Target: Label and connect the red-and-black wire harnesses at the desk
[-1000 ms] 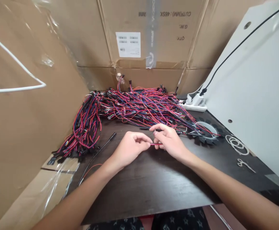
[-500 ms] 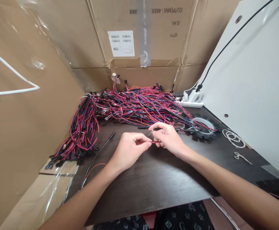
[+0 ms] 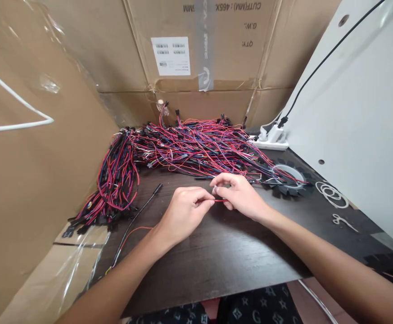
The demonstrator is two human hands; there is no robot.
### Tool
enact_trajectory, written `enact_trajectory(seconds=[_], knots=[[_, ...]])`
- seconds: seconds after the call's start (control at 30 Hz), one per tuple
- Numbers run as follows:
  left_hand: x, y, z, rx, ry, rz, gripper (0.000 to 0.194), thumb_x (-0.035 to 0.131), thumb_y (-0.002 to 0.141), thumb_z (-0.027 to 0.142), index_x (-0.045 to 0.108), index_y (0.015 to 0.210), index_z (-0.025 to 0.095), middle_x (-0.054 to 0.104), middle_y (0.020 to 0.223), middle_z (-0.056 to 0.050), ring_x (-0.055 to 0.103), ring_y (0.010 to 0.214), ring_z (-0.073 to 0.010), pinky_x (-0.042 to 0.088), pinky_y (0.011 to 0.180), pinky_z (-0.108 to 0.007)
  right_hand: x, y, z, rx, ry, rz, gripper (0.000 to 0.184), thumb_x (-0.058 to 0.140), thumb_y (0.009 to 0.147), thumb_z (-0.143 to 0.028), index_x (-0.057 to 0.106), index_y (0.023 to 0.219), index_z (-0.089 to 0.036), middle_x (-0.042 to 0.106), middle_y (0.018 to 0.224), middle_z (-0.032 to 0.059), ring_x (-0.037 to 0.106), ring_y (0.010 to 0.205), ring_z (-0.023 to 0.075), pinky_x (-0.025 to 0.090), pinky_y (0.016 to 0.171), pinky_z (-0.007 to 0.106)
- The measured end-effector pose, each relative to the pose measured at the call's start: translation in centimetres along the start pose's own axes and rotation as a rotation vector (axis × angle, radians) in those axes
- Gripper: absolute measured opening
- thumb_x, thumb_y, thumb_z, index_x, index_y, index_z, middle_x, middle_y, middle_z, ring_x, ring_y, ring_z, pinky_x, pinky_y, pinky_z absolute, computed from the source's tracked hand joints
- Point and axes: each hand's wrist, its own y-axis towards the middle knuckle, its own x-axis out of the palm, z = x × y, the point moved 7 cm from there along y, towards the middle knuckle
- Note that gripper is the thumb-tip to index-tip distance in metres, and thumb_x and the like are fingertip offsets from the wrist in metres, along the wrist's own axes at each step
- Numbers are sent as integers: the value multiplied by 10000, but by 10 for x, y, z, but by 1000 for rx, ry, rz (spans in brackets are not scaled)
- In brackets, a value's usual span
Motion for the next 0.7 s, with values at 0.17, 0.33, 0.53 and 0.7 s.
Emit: enact_trajectory(seconds=[0.17,0.33,0.53,0.7], knots=[[2,-1,-1,-27,18,-47,158,611,773,61,703,679,149,691,650,2,574,559,-100,409,578,-218,-3,0,0,18,-65,25,117,515,759,-194,574,854,-158,592,687,-7,499,428,65,376,389,187],[3,-2,-1,-26,19,-63,169,597,777,53,693,675,147,678,642,5,571,570,-100,405,585,-217,-5,0,-9,-111,-100,32,176,502,695,-80,587,830,-154,636,779,26,597,698,117,477,652,250],[5,-2,-1,-16,25,-81,173,593,763,35,688,671,146,671,631,11,562,560,-95,398,581,-211,-5,-3,-13,-112,-202,25,270,426,630,-6,573,805,-151,597,707,3,551,650,108,435,634,249],[6,-2,-1,-16,27,-81,177,591,755,27,694,670,143,678,631,6,570,559,-97,393,568,-209,-6,-3,-15,-120,-287,40,227,436,625,-17,569,750,-152,579,670,-6,509,603,95,387,583,229]])
